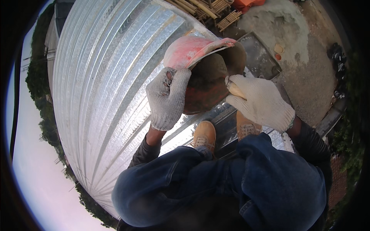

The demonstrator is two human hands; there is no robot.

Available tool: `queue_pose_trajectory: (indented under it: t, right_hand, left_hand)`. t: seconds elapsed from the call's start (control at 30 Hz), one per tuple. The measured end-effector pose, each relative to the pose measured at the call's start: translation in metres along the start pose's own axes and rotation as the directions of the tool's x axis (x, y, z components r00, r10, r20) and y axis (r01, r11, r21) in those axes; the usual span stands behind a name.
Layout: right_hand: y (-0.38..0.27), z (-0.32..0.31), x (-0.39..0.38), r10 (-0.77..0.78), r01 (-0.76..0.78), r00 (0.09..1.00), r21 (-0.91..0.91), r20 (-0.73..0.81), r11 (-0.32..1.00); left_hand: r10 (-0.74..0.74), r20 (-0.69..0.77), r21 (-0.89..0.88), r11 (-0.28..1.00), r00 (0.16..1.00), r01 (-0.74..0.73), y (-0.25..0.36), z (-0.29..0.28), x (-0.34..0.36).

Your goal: The person scoops cement from a bucket using a trowel and applies it to the seams of a corrugated metal roof. The person repeatedly transfers cement from the bucket to the roof surface, smoothing it along the joints.

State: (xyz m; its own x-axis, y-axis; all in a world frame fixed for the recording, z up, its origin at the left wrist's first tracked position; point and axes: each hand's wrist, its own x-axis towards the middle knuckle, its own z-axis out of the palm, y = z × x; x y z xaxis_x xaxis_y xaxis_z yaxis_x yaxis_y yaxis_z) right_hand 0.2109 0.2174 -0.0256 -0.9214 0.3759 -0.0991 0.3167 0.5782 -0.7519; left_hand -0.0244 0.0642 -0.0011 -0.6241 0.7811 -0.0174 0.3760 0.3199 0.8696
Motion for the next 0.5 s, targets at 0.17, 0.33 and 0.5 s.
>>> queue_pose_trajectory:
  t: [0.17,0.33,0.5]
  right_hand:
    - [0.024,0.004,0.006,0.218,-0.296,0.883,0.135,0.415,0.946]
    - [0.016,-0.035,-0.012,0.328,-0.366,0.872,0.037,0.363,0.93]
    - [0.035,-0.027,-0.027,0.395,-0.404,0.856,-0.043,0.335,0.914]
  left_hand:
    - [-0.029,0.08,0.102,0.995,0.996,0.021,0.008,0.002,-0.003]
    - [0.013,0.04,0.036,0.999,0.999,-0.014,0.004,0.0,-0.008]
    - [-0.011,0.022,0.059,0.998,1.0,0.01,-0.002,0.003,-0.006]
